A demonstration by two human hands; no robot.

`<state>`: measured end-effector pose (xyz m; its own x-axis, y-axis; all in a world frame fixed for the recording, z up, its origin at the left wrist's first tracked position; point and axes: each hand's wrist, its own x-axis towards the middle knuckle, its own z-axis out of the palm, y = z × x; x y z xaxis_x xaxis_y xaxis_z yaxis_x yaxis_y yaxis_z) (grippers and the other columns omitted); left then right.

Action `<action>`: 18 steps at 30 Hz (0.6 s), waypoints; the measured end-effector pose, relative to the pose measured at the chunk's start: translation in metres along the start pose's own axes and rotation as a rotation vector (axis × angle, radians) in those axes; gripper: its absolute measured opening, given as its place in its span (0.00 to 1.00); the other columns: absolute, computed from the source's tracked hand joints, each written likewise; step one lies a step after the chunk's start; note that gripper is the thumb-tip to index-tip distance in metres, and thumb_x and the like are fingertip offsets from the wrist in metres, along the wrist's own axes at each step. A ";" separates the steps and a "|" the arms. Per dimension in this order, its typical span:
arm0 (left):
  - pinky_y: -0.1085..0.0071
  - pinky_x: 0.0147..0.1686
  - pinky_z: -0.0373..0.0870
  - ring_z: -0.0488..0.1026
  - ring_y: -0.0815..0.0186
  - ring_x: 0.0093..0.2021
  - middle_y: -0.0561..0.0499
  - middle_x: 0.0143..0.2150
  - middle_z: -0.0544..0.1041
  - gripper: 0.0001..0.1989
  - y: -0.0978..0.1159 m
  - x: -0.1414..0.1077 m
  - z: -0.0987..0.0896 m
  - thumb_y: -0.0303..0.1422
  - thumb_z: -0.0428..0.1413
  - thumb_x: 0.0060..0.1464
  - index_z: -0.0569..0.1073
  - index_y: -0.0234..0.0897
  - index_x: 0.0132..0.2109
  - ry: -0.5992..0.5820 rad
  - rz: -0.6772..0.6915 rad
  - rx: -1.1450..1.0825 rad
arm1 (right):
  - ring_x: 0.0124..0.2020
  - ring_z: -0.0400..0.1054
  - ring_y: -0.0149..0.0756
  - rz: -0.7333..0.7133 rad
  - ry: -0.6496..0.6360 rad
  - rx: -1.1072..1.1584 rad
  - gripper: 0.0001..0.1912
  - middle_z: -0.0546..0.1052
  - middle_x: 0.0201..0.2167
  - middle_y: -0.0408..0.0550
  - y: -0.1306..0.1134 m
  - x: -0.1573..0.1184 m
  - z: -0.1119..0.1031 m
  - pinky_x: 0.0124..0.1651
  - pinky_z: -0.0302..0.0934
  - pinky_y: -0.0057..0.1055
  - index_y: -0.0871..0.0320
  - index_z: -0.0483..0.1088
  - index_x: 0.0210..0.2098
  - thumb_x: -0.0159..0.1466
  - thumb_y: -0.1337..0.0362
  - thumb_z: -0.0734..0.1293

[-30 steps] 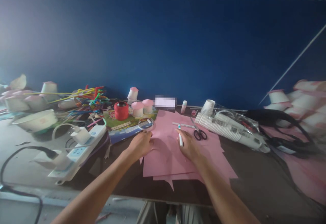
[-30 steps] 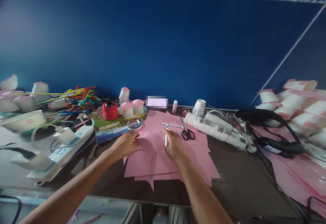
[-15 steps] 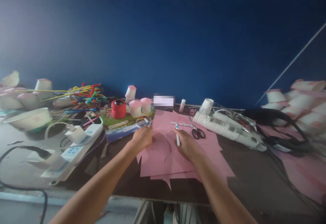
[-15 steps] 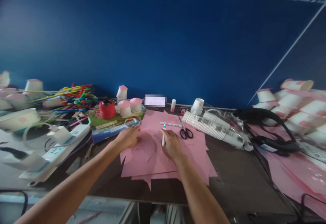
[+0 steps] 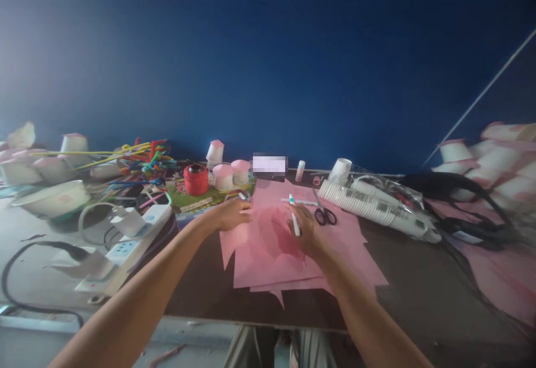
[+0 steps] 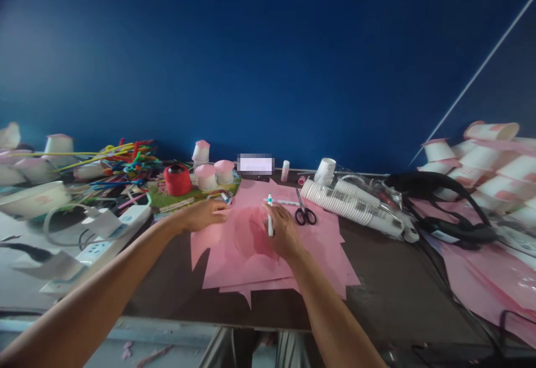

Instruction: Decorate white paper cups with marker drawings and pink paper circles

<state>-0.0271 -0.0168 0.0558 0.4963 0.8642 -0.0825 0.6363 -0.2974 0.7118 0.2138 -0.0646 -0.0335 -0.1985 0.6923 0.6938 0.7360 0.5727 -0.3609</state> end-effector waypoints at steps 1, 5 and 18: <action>0.72 0.33 0.63 0.69 0.63 0.32 0.51 0.28 0.74 0.08 0.001 -0.002 -0.001 0.34 0.58 0.42 0.75 0.35 0.33 -0.026 -0.002 -0.099 | 0.51 0.63 0.45 0.002 -0.004 0.002 0.22 0.72 0.48 0.55 0.001 0.000 0.001 0.54 0.59 0.45 0.59 0.62 0.53 0.59 0.72 0.59; 0.69 0.38 0.66 0.71 0.59 0.40 0.48 0.35 0.76 0.16 -0.003 -0.020 0.013 0.41 0.57 0.49 0.75 0.36 0.41 -0.125 -0.039 -0.662 | 0.49 0.66 0.44 0.071 -0.037 -0.011 0.22 0.73 0.46 0.55 0.002 -0.002 0.004 0.51 0.62 0.43 0.59 0.63 0.53 0.59 0.71 0.59; 0.54 0.61 0.46 0.48 0.49 0.65 0.45 0.67 0.51 0.51 0.014 -0.058 0.077 0.56 0.62 0.30 0.57 0.46 0.62 -0.103 0.257 -1.502 | 0.47 0.68 0.43 0.198 0.081 -0.042 0.20 0.74 0.47 0.54 0.011 -0.006 0.008 0.48 0.64 0.41 0.59 0.63 0.53 0.62 0.72 0.56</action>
<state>-0.0012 -0.1028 0.0167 0.5746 0.8050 0.1480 -0.6082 0.2990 0.7353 0.2179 -0.0589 -0.0463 0.0041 0.7506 0.6607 0.7818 0.4095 -0.4701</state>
